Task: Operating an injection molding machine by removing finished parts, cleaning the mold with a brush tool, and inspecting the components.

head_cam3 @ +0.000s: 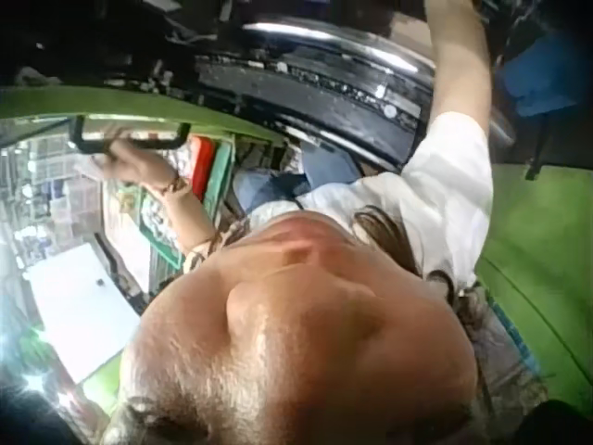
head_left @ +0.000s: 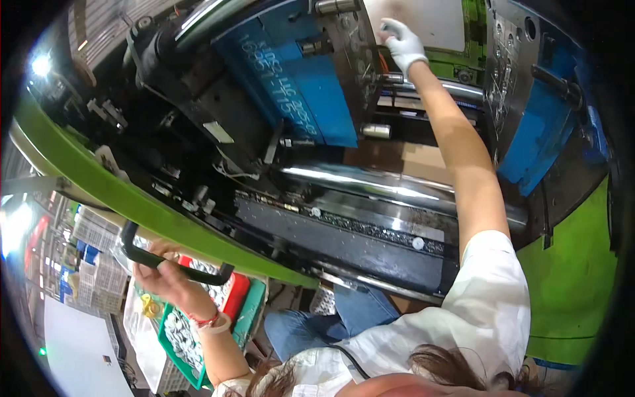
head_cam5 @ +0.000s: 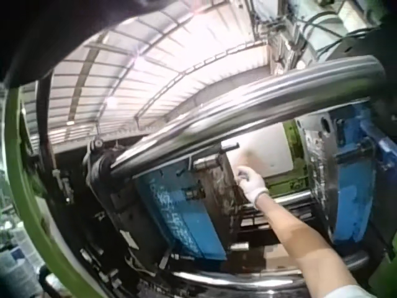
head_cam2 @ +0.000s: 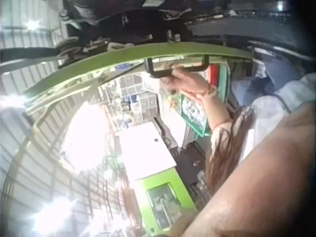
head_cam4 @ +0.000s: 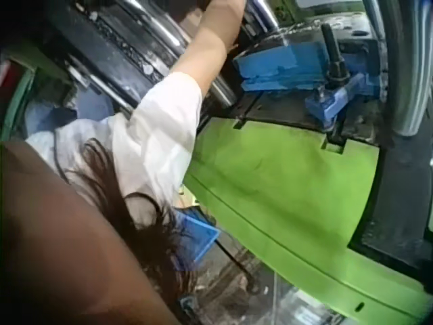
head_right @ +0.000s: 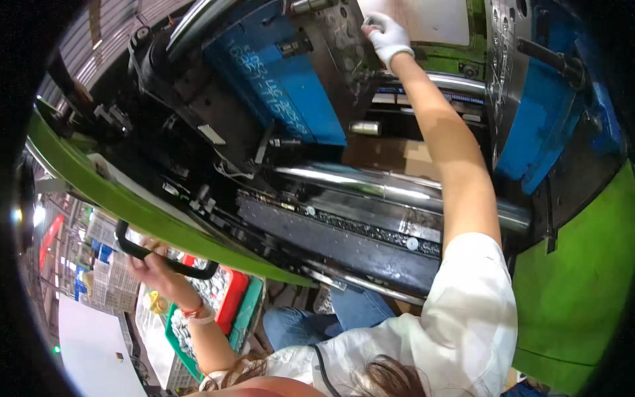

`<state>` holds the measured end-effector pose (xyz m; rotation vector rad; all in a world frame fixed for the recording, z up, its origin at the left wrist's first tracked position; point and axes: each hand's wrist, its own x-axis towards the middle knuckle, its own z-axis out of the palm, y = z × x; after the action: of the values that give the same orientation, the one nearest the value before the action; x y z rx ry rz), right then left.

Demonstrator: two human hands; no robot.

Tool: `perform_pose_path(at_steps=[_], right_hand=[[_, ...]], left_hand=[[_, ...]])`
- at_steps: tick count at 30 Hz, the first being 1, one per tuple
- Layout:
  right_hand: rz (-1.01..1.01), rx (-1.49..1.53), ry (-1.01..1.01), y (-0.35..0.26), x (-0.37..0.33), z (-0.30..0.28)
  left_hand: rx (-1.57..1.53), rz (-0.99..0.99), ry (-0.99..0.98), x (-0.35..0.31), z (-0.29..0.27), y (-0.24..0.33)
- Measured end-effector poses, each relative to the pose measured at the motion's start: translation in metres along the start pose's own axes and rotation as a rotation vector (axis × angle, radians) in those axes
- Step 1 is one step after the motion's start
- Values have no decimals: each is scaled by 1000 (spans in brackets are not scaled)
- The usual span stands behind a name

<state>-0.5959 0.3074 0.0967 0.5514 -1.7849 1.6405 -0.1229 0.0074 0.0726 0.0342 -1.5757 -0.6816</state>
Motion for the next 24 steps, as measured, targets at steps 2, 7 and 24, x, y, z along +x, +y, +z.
perform_pose_path(at_steps=[2,7,24], right_hand=[[35,12,-43,18,21,13],[77,0,-40,43,62,42],[-29,-155,-43,48,76,52]], left_hand=[[31,-101,26,-9,12,-6],[-93,-161,59,-16,11,-15],[-4,-201,163,-16,20,-13]])
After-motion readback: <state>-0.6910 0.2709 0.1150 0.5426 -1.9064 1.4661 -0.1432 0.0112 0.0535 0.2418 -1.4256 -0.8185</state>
